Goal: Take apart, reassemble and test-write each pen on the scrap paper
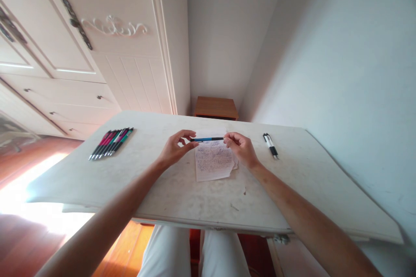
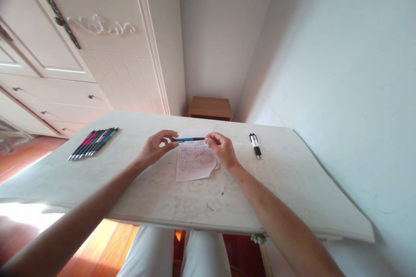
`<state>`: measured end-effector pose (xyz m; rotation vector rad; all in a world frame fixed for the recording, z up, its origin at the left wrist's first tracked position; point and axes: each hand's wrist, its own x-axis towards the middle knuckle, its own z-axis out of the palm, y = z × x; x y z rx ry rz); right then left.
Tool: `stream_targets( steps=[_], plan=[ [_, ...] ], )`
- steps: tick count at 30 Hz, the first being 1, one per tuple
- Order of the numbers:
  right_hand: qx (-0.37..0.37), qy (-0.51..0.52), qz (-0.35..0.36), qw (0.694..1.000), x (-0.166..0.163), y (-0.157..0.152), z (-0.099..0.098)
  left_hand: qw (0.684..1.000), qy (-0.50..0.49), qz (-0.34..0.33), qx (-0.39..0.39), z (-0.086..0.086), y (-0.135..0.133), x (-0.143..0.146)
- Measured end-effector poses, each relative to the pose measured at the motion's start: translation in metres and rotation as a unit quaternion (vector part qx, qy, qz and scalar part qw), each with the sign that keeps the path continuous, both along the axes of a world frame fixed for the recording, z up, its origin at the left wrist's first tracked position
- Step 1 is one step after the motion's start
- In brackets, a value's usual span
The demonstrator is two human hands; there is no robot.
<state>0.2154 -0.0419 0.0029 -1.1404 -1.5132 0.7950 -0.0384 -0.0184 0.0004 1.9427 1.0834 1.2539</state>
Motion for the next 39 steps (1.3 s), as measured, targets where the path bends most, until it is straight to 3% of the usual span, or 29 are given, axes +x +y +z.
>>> stream_targets(
  steps=[7, 14, 21, 27, 33, 39],
  plan=[
    [0.012, -0.010, 0.002, 1.000, -0.001, -0.001, -0.003, 0.997, 0.060, -0.009, -0.044, 0.000, 0.000, 0.000],
    [0.057, -0.096, -0.024, 0.993, -0.001, -0.003, -0.003, 0.998, 0.061, 0.001, -0.019, 0.002, -0.001, 0.000],
    [0.098, -0.150, -0.042, 0.983, 0.000, -0.002, -0.006, 0.997, 0.067, -0.034, -0.027, -0.006, 0.001, 0.001],
    [0.141, -0.201, -0.038, 0.969, 0.002, 0.001, -0.007, 0.991, 0.107, -0.004, 0.086, -0.009, -0.002, 0.001],
    [0.147, -0.221, -0.031, 0.964, 0.003, 0.001, -0.006, 0.970, 0.123, -0.016, 0.211, -0.009, -0.003, 0.002],
    [0.145, -0.218, -0.031, 0.965, 0.003, 0.001, -0.006, 0.954, 0.132, -0.014, 0.269, -0.005, -0.006, 0.004]
  ],
)
